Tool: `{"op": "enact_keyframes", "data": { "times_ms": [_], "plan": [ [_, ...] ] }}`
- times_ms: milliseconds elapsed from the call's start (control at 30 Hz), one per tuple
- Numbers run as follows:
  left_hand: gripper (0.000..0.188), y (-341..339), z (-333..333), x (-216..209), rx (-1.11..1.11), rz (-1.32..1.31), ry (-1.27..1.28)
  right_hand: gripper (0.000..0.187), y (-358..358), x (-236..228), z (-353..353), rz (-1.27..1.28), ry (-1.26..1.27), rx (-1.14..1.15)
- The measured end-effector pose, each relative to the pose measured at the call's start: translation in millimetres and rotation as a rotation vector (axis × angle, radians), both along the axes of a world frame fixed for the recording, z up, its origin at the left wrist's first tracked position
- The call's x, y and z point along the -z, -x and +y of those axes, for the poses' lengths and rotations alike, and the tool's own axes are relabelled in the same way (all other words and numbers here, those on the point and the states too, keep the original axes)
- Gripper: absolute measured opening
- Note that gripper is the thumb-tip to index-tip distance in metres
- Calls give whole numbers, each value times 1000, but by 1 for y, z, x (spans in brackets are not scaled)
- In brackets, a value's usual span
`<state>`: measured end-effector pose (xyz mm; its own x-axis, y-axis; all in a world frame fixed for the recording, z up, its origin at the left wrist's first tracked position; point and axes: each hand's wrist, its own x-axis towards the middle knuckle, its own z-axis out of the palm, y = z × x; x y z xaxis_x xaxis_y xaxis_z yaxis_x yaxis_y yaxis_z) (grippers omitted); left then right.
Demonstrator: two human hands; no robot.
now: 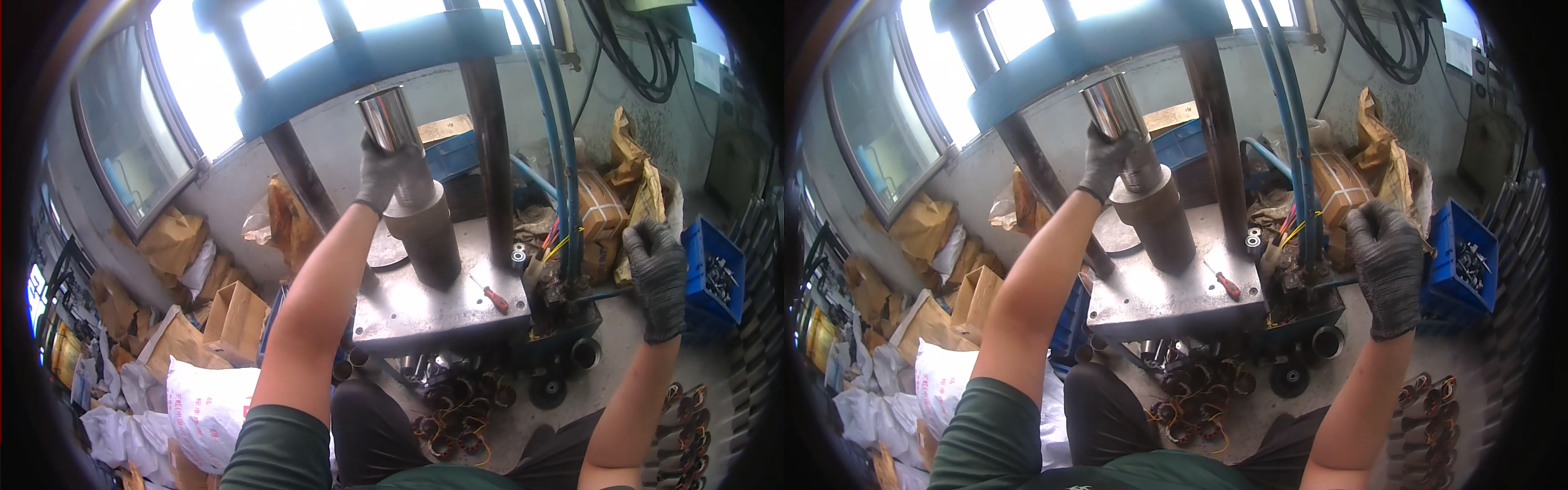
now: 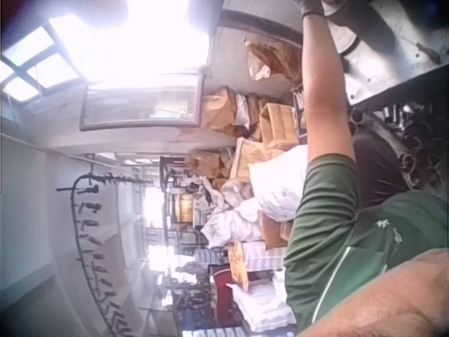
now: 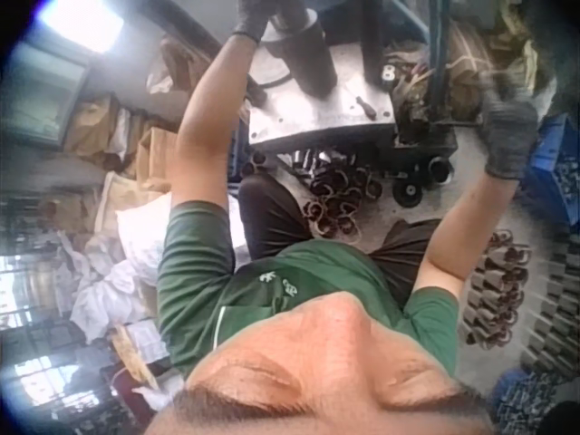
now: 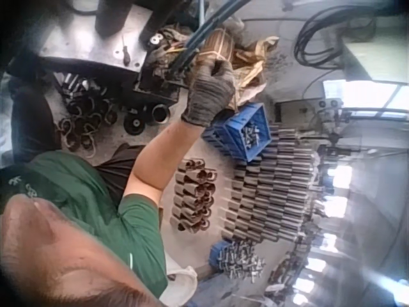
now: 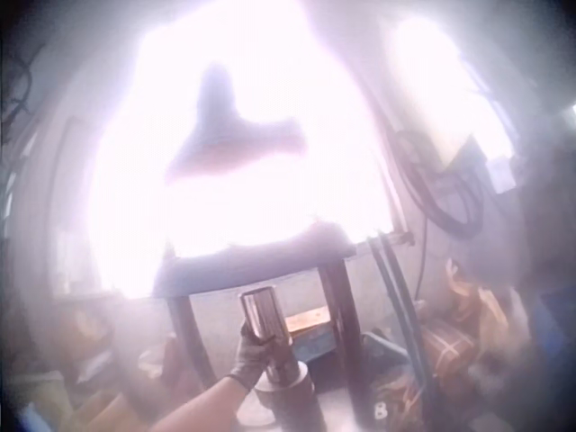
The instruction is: Using a hydraulic press to assemble metal sleeves onto wire-wound cores.
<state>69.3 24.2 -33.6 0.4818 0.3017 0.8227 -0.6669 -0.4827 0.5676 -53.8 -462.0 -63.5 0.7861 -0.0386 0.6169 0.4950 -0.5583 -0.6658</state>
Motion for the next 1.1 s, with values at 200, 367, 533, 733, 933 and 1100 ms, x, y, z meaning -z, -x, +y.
{"op": "enact_keyframes", "data": {
  "times_ms": [200, 367, 533, 733, 933, 1100],
  "plan": [
    [84, 24, -25, 32, 109, 359, 278, 23, 15, 2, 0, 13, 83, -57],
    [31, 62, -44, 15, 221, 267, 344, 24, 48, 5, -13, 12, 622, -110],
    [32, 82, -43, 15, 104, 251, 182, 45, 94, 21, -44, 476, 1205, -515],
    [37, 93, -39, 0, 202, 445, 105, 39, 119, 55, -59, 704, 1156, -462],
    [91, 65, -36, 12, 42, 362, 283, 28, 153, 81, -41, 594, 1173, -200],
    [79, 42, -14, 30, 13, 342, 232, 21, 153, 103, -53, 417, 1006, -219]
  ]
}}
